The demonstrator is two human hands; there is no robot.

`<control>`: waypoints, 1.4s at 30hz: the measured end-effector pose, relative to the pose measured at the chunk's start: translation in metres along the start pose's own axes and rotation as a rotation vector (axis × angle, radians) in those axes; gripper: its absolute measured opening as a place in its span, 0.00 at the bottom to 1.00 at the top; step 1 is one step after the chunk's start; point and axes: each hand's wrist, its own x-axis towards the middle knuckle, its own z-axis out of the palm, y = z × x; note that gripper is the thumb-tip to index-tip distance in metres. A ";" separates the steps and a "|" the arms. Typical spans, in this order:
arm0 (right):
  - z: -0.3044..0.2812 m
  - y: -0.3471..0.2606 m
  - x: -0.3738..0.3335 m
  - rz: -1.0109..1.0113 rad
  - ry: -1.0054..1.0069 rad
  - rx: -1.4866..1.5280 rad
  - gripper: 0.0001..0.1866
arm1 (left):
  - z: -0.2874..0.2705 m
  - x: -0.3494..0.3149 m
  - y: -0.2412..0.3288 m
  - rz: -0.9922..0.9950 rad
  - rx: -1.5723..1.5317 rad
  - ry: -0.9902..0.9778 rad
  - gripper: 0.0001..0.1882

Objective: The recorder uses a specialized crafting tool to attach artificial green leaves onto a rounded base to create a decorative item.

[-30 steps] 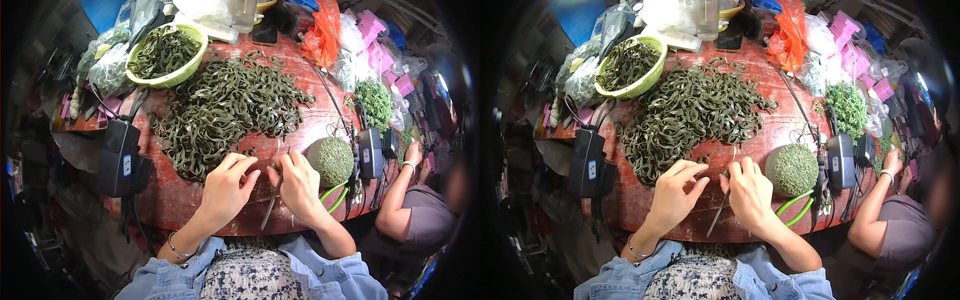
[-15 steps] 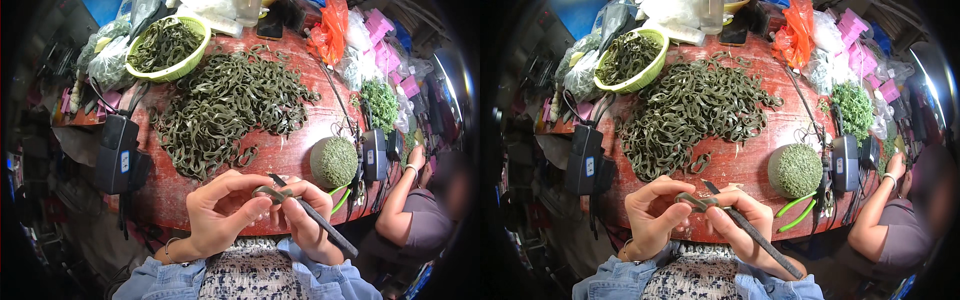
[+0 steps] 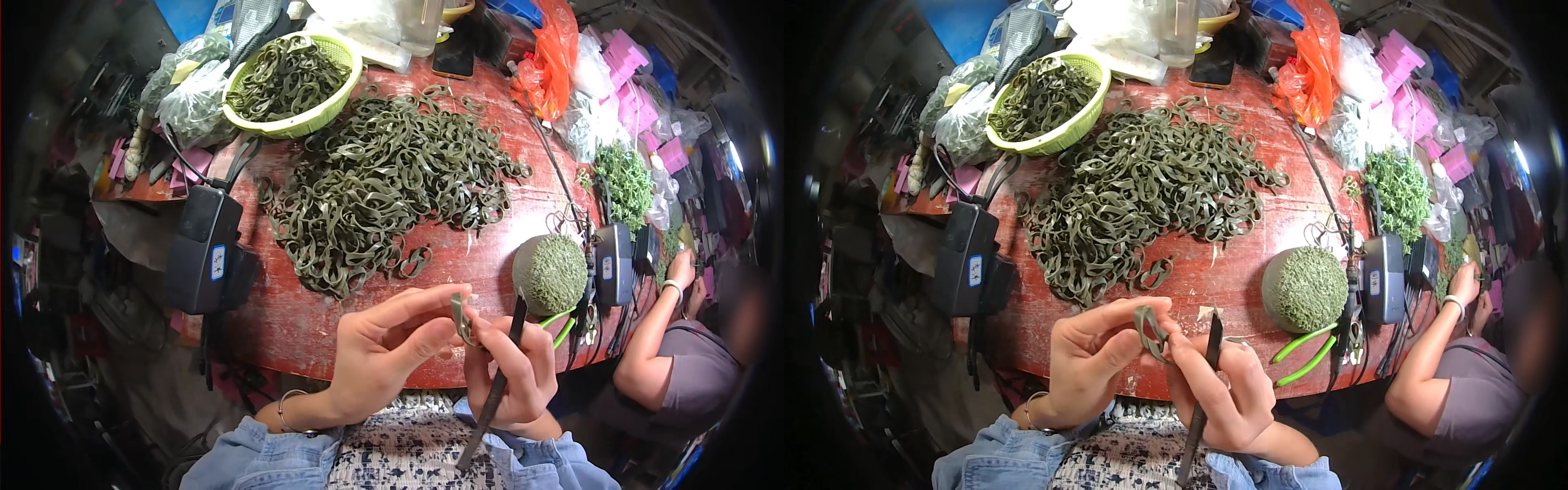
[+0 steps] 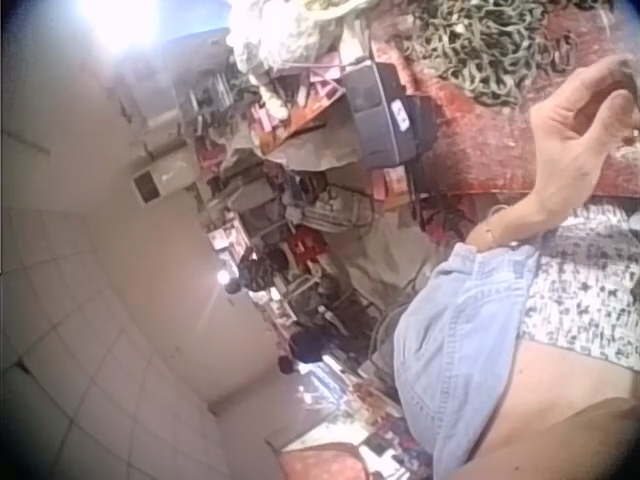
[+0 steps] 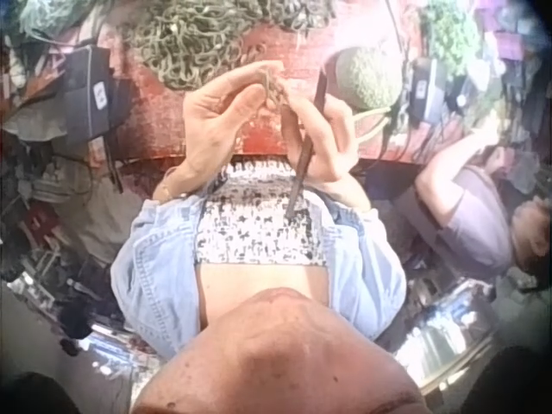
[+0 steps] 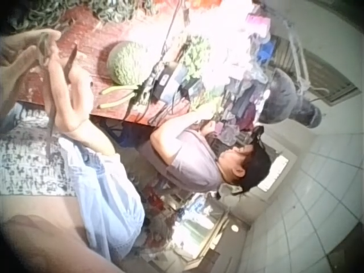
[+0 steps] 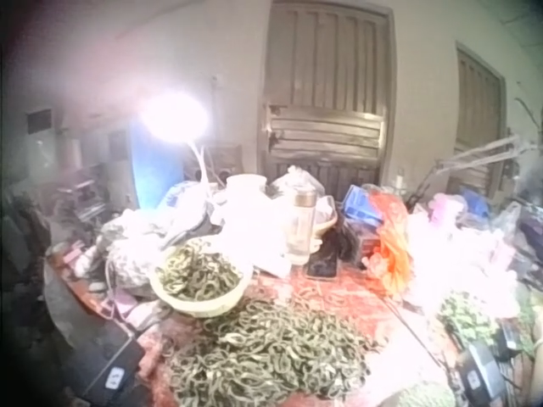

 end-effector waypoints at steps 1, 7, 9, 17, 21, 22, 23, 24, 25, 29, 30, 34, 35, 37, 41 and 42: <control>0.001 0.000 -0.002 -0.004 0.001 0.005 0.18 | 0.000 -0.001 -0.001 0.001 -0.006 -0.013 0.21; -0.001 -0.001 0.000 0.018 -0.084 0.105 0.17 | 0.001 -0.001 0.000 0.112 0.087 -0.024 0.22; -0.010 0.002 0.005 0.139 -0.141 0.228 0.18 | -0.001 -0.001 0.002 0.135 0.100 -0.024 0.22; -0.042 -0.008 0.019 0.480 -0.137 0.940 0.19 | 0.005 -0.004 0.012 0.173 0.356 -0.232 0.20; -0.028 -0.018 0.021 0.537 -0.057 0.792 0.19 | 0.001 -0.003 0.013 0.240 0.430 -0.301 0.19; -0.028 -0.017 0.021 0.527 -0.087 0.826 0.19 | 0.001 -0.004 0.013 0.237 0.430 -0.300 0.19; -0.029 -0.016 0.021 0.517 -0.117 0.860 0.18 | 0.002 -0.005 0.013 0.215 0.402 -0.293 0.19; -0.030 -0.014 0.018 0.519 -0.116 0.860 0.18 | 0.003 -0.006 0.012 0.193 0.373 -0.288 0.20; -0.030 -0.012 0.014 0.503 -0.094 0.919 0.14 | 0.003 -0.006 0.012 0.191 0.373 -0.287 0.20; -0.030 -0.009 0.011 0.490 -0.079 0.937 0.10 | 0.003 -0.007 0.012 0.164 0.381 -0.293 0.20; -0.031 -0.009 0.009 0.491 -0.074 0.931 0.10 | 0.004 -0.007 0.012 0.147 0.358 -0.290 0.19; -0.035 -0.009 0.006 0.297 -0.033 0.762 0.09 | 0.009 -0.006 0.014 0.081 0.287 -0.276 0.19; -0.038 -0.009 0.007 0.275 -0.049 0.704 0.09 | 0.009 -0.004 0.014 0.135 0.323 -0.322 0.19; -0.034 -0.009 0.007 0.316 -0.039 0.704 0.09 | 0.004 -0.005 0.012 0.187 0.366 -0.348 0.19; -0.028 -0.008 0.008 0.303 0.058 0.771 0.10 | 0.005 -0.007 0.014 0.125 0.286 -0.320 0.18; -0.028 -0.008 0.007 0.302 0.056 0.773 0.10 | 0.005 -0.008 0.016 0.082 0.303 -0.299 0.18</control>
